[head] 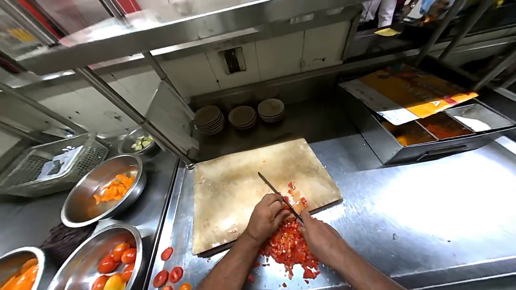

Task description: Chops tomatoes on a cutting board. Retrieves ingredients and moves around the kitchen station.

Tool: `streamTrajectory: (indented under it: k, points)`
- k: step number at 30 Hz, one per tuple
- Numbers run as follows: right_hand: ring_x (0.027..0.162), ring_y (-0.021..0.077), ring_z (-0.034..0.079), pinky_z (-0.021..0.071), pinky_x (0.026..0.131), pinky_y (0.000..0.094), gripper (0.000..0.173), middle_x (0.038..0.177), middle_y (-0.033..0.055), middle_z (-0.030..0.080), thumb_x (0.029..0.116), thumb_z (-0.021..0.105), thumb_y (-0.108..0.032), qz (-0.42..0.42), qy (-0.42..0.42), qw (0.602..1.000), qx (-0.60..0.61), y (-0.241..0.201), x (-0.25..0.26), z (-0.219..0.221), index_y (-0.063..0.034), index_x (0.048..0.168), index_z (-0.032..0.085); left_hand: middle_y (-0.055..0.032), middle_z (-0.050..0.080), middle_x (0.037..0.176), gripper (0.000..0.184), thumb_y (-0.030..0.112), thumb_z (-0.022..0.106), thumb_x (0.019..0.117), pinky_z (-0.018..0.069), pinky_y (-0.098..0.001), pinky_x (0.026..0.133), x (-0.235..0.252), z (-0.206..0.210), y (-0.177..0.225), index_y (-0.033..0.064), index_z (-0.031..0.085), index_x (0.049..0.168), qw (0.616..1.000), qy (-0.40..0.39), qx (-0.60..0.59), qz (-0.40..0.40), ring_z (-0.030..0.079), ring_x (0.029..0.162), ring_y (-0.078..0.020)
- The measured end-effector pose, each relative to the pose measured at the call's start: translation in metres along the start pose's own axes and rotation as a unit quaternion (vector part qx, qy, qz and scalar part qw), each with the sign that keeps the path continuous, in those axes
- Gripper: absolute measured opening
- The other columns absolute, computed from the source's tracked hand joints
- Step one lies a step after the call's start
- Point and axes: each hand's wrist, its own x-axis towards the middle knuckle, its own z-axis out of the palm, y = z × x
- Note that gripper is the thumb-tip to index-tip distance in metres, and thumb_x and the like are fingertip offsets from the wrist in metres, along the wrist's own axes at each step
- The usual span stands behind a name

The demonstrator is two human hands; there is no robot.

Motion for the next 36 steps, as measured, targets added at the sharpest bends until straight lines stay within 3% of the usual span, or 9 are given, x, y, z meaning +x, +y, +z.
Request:
streamTrajectory:
  k: [7,10,13,17,23,30,36]
  points:
    - [0.099,0.0457,0.071,0.0549,0.086,0.0611,0.048,0.102,0.0266,0.070,0.1095,0.047,-0.035,0.047,-0.012,0.997,0.054,0.071,-0.050,0.033,-0.0030,0.144,0.043,-0.0090,0.073,0.103,0.024,0.026,0.069,0.0977,0.0570,-0.0305,0.094,-0.002,0.001,0.000,0.0055,0.073,0.088,1.000,0.008,0.010,0.010,0.069,0.103,-0.0194]
    - [0.092,0.0403,0.072,0.0569,0.083,0.0563,0.044,0.099,0.0221,0.070,0.1091,0.048,-0.035,0.040,-0.007,0.998,0.057,0.065,-0.047,0.019,-0.0071,0.143,0.043,-0.0091,0.072,0.108,0.024,0.027,0.064,0.1004,0.0559,-0.0321,0.096,-0.003,-0.003,0.004,0.0062,0.073,0.093,0.999,-0.026,0.029,0.007,0.068,0.107,-0.0204]
    - [0.097,0.0439,0.071,0.0549,0.086,0.0594,0.048,0.101,0.0250,0.070,0.1095,0.047,-0.035,0.014,-0.014,0.999,0.037,0.052,-0.058,0.010,-0.0060,0.147,0.041,-0.0108,0.072,0.112,0.021,0.020,0.060,0.1000,0.0548,-0.0329,0.099,-0.004,-0.008,0.004,0.0050,0.074,0.099,0.999,-0.042,0.032,0.013,0.068,0.111,-0.0221]
    - [0.098,0.0454,0.071,0.0551,0.085,0.0604,0.045,0.101,0.0249,0.070,0.1103,0.045,-0.036,0.007,-0.022,1.000,0.004,0.040,-0.069,0.007,-0.0042,0.143,0.043,-0.0110,0.072,0.110,0.020,0.019,0.061,0.1003,0.0548,-0.0334,0.100,-0.006,-0.006,0.001,0.0050,0.074,0.097,0.999,-0.031,0.022,0.017,0.068,0.110,-0.0219]
    - [0.105,0.0411,0.069,0.0554,0.090,0.0571,0.041,0.111,0.0227,0.068,0.1105,0.042,-0.030,-0.013,0.007,1.000,0.014,0.007,-0.007,0.010,-0.0067,0.144,0.041,-0.0096,0.072,0.109,0.021,0.020,0.061,0.1020,0.0536,-0.0327,0.102,-0.005,-0.005,-0.001,0.0050,0.074,0.097,0.999,-0.030,0.011,0.024,0.067,0.110,-0.0207]
    - [0.101,0.0458,0.070,0.0544,0.089,0.0608,0.049,0.105,0.0274,0.070,0.1099,0.047,-0.035,0.034,-0.030,0.997,0.062,0.059,-0.048,0.035,-0.0019,0.145,0.042,-0.0096,0.073,0.107,0.020,0.018,0.061,0.1015,0.0557,-0.0323,0.099,-0.005,-0.006,-0.002,0.0050,0.075,0.095,1.000,-0.023,-0.005,0.006,0.069,0.108,-0.0201]
    - [0.098,0.0440,0.071,0.0549,0.087,0.0591,0.048,0.101,0.0246,0.070,0.1096,0.047,-0.036,0.008,-0.030,0.999,0.026,0.048,-0.059,0.009,-0.0060,0.146,0.041,-0.0097,0.073,0.106,0.018,0.013,0.060,0.0999,0.0560,-0.0320,0.097,-0.006,-0.006,-0.001,0.0048,0.074,0.092,1.000,-0.026,-0.004,0.010,0.069,0.106,-0.0198]
